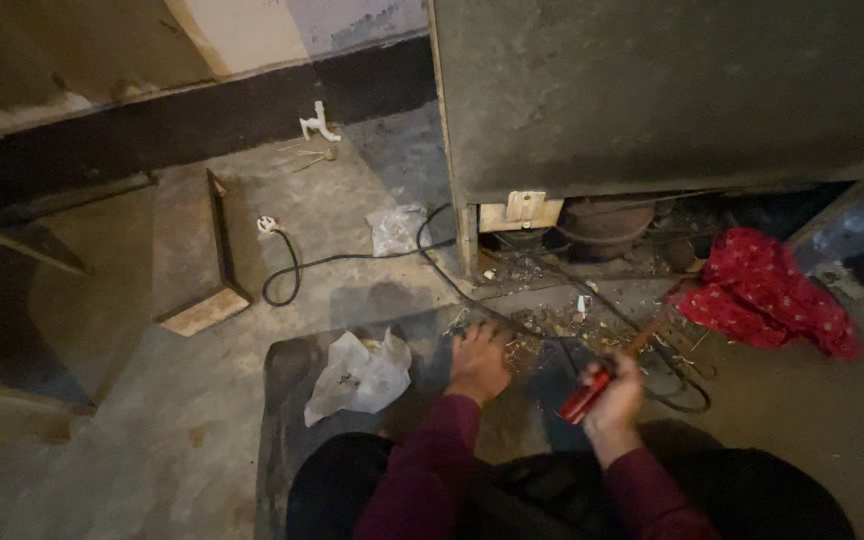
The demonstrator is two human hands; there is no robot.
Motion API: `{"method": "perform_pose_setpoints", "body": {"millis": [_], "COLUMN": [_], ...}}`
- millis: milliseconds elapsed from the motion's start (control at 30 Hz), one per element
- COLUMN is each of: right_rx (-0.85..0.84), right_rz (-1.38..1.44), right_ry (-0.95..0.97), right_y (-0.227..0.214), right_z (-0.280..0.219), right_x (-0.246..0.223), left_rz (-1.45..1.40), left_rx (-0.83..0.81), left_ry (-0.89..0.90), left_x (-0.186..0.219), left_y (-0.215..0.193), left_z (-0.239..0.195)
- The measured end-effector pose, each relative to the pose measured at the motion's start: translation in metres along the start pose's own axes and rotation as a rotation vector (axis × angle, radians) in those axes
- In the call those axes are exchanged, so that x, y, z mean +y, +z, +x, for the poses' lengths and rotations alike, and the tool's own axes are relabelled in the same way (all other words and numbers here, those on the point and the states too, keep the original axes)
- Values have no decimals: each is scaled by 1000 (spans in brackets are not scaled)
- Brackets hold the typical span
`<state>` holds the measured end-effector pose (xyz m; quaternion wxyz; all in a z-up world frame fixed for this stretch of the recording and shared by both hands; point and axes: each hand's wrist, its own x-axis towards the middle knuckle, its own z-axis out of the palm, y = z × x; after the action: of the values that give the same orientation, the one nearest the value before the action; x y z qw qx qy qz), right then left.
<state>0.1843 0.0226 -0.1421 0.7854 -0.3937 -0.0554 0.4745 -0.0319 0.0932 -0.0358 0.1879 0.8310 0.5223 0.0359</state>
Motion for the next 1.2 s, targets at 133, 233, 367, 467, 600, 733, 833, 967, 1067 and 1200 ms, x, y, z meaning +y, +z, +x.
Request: {"method": "perform_pose_setpoints", "body": {"millis": [133,233,367,467,600,733,833,967,1067,1200], "right_rx": [88,20,-229,-578,-336,-251,-476,-397,-480,-502], "right_rz": [122,42,181,328,241,28,-140,-523,-808,-675], "right_ry": [-106,-172,275,377,227,180,103,78,138,113], "right_y": [1,17,36,49,62,65,58,50,48,45], "right_z": [10,0,-24,-35,-37,-33,-33,-30,-31,-39], "right_x": [-57,-86,-111,-122,-130,-109,-78,-41,-24,-2], "left_rz": [25,16,-54,36,-334,-628,-962,-1207,-1014,-930], "left_rx": [56,155,394,488,237,579,512,483,492,172], "left_ry": [-111,-145,12,135,0,96,0,28,203,464], "left_x": [-15,-11,-8,-9,-5,25,49,72,114,174], "left_y": [25,21,13,14,19,7,-12,-28,-26,-23], "left_z": [3,14,22,30,23,16,12,1,-24,-90]}}
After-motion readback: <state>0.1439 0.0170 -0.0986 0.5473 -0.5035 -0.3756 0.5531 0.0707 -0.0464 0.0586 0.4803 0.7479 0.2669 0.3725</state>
